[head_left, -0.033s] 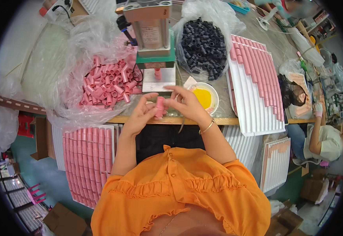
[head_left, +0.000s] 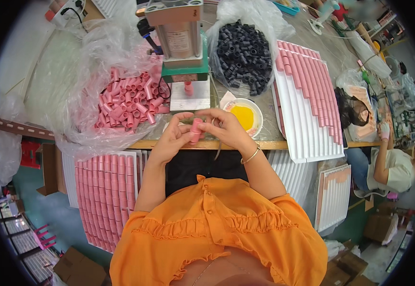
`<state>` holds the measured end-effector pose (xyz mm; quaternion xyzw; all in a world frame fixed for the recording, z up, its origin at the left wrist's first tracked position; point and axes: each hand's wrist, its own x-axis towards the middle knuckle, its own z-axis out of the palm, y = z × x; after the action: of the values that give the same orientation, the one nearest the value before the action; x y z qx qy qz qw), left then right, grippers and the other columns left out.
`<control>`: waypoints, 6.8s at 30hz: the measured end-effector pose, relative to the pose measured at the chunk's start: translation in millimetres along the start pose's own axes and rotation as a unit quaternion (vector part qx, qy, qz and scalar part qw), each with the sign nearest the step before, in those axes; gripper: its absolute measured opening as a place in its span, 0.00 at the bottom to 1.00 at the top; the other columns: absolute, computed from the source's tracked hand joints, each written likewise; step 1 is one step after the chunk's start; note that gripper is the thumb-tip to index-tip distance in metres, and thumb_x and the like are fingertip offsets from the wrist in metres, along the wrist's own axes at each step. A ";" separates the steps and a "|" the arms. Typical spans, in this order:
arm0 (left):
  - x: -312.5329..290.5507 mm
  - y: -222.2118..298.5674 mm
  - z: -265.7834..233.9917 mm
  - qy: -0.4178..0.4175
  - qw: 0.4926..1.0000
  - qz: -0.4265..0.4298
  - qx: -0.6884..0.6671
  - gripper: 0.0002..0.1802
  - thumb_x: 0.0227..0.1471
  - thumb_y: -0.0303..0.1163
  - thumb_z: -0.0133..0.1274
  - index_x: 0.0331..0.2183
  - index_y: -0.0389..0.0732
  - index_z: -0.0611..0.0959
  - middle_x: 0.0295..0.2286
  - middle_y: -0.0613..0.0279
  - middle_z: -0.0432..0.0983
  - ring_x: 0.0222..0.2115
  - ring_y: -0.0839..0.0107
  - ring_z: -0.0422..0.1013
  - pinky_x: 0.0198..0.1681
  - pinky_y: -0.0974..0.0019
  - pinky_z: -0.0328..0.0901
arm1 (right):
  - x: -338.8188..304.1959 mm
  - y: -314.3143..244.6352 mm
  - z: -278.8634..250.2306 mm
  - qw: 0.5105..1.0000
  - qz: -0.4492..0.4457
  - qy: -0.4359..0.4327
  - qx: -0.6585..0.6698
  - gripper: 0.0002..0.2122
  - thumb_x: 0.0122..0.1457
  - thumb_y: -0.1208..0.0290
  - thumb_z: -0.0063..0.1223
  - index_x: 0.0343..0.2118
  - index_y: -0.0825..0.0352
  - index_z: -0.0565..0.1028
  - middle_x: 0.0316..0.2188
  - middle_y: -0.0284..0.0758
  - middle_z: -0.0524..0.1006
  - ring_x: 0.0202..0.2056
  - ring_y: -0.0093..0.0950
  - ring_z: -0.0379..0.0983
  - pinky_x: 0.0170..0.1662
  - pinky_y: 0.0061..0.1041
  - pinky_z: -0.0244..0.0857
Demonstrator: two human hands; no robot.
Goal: The recorder is assembling lipsticks by applying oil to components, pressing parts together using a small machine, and organizing the finished tubes into trays.
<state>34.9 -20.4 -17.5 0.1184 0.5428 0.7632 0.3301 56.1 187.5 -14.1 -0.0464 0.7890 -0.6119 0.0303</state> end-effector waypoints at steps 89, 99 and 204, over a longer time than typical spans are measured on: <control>63.2 -49.8 107.2 0.094 0.986 0.092 -0.102 0.16 0.58 0.27 0.53 0.47 0.41 0.68 0.44 0.59 0.72 0.45 0.71 0.71 0.47 0.66 0.70 | -205.4 50.2 -233.7 0.661 0.131 0.590 -0.445 0.12 0.52 0.59 0.62 0.32 0.62 0.79 0.32 0.38 0.77 0.37 0.37 0.73 0.40 0.38 0.65; 40.4 -35.2 63.9 0.124 0.965 0.213 0.094 0.19 0.55 0.25 0.57 0.46 0.34 0.70 0.39 0.58 0.73 0.41 0.74 0.71 0.47 0.73 0.63 | -63.7 -6.3 -48.3 0.932 -0.158 0.183 -0.272 0.19 0.46 0.66 0.66 0.43 0.61 0.77 0.31 0.25 0.79 0.34 0.27 0.71 0.41 0.31 0.54; 29.4 -46.7 27.8 0.085 0.932 0.186 0.301 0.18 0.44 0.16 0.61 0.35 0.39 0.71 0.36 0.62 0.76 0.36 0.76 0.72 0.41 0.72 0.66 | -47.5 54.1 -59.0 0.841 -0.130 0.177 -0.495 0.06 0.48 0.65 0.62 0.28 0.55 0.76 0.35 0.26 0.73 0.42 0.28 0.68 0.47 0.44 0.54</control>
<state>45.2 28.0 -54.4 0.2460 0.7410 0.6192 0.0841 95.2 262.9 -52.2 -0.0482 0.9655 -0.1364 -0.2165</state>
